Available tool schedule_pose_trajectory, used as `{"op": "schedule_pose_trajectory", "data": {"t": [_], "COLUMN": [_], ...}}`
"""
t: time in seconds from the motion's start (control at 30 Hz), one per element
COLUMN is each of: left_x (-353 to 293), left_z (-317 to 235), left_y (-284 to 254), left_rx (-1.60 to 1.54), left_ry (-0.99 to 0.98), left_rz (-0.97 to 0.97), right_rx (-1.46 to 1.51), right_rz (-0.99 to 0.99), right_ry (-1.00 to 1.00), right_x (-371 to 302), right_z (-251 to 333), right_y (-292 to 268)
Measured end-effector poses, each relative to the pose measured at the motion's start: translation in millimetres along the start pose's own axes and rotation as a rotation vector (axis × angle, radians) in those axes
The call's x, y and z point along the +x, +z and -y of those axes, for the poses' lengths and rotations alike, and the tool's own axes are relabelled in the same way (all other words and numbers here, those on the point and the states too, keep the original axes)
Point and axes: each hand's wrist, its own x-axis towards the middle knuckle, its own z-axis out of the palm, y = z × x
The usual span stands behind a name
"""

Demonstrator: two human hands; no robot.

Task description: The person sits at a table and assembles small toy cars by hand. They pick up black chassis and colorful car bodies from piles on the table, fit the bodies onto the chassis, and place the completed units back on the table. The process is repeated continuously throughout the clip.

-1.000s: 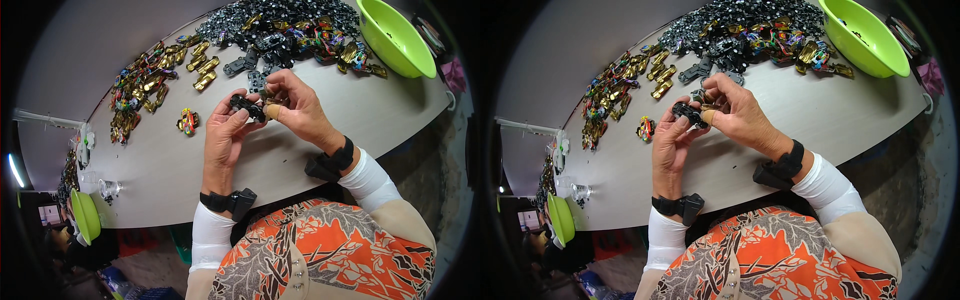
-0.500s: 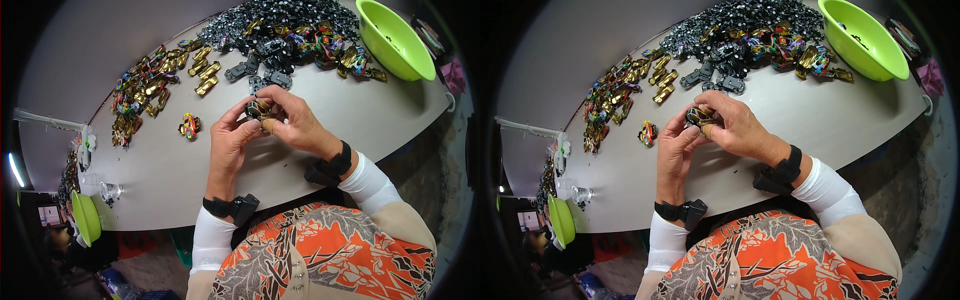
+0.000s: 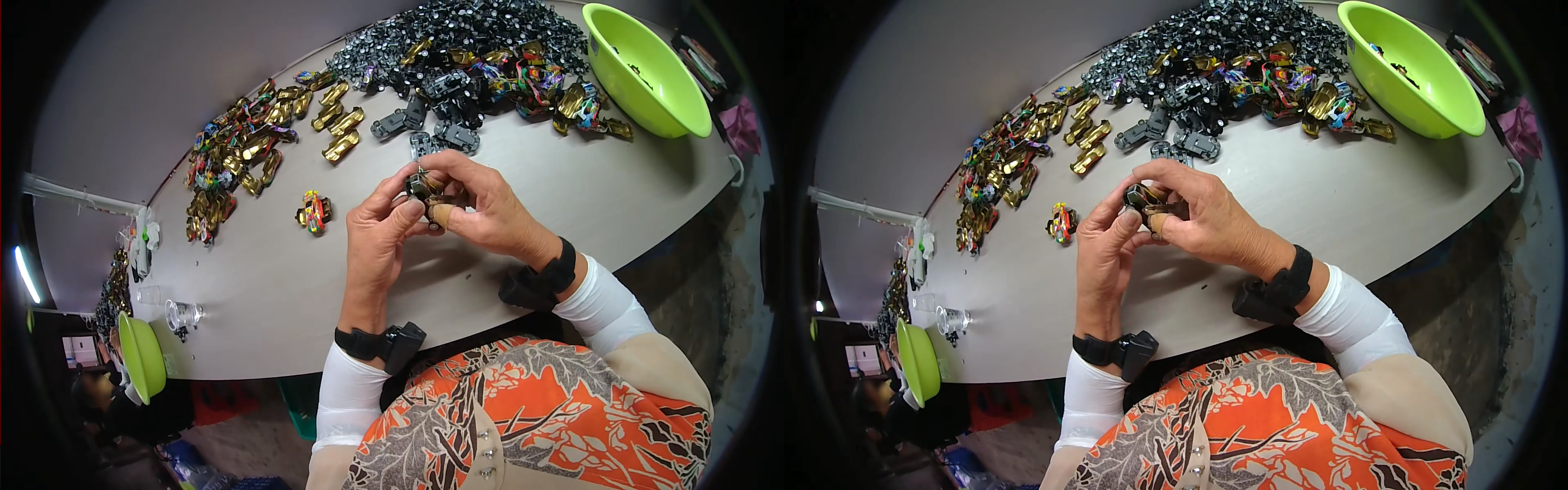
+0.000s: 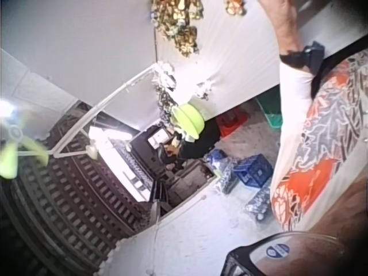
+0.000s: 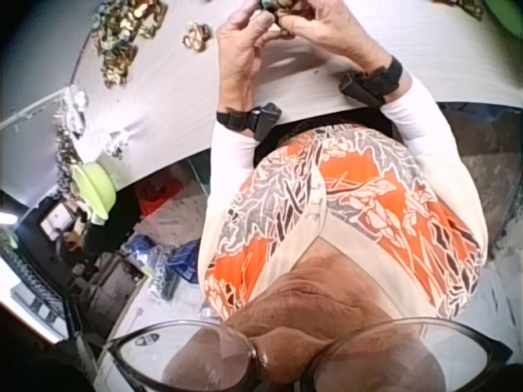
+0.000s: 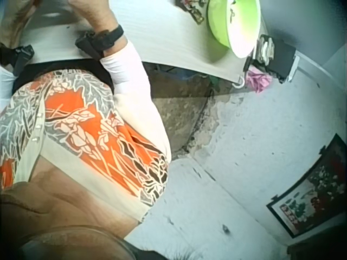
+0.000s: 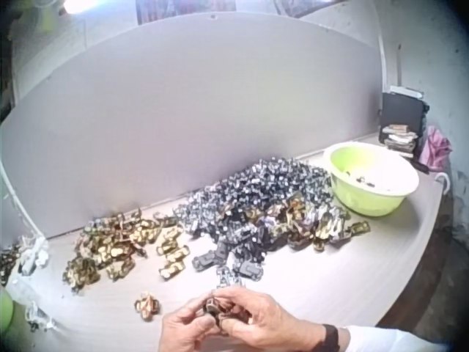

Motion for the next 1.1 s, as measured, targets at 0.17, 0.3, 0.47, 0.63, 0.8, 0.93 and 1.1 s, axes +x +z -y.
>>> {"op": "schedule_pose_trajectory", "data": {"t": [0.17, 0.3, 0.47, 0.63, 0.8, 0.93, 1.1], "left_x": [-0.5, -1.2, -1.6, -1.4, -2.5, -1.3, -2.3], "left_z": [-1.8, 0.6, 2.0, 5.9, 3.8, 7.6, 6.7], "left_y": [1.4, 2.8, 4.6, 6.9, 8.8, 0.9, 3.1], "left_rx": [0.039, 0.091, 0.189, 0.248, 0.301, 0.219, 0.245], "left_ry": [0.032, 0.037, 0.074, 0.073, 0.046, 0.039, 0.067], "left_rz": [-0.044, -0.046, -0.028, -0.007, -0.004, -0.01, -0.033], "right_rx": [-0.213, -0.253, -0.324, -0.39, -0.411, -0.328, -0.289], "right_rz": [-0.017, 0.021, 0.054, -0.034, 0.0, -0.026, -0.038], "right_ry": [-0.185, -0.195, -0.206, -0.284, -0.291, -0.235, -0.196], "right_x": [1.2, 0.3, 1.6, 2.8, 3.0, 2.7, 3.2], "right_z": [-1.0, -1.9, -1.6, -10.0, -10.7, -6.2, -3.1], "right_y": [-2.9, -5.5, -9.6, -8.7, -8.7, -5.7, -4.1]}}
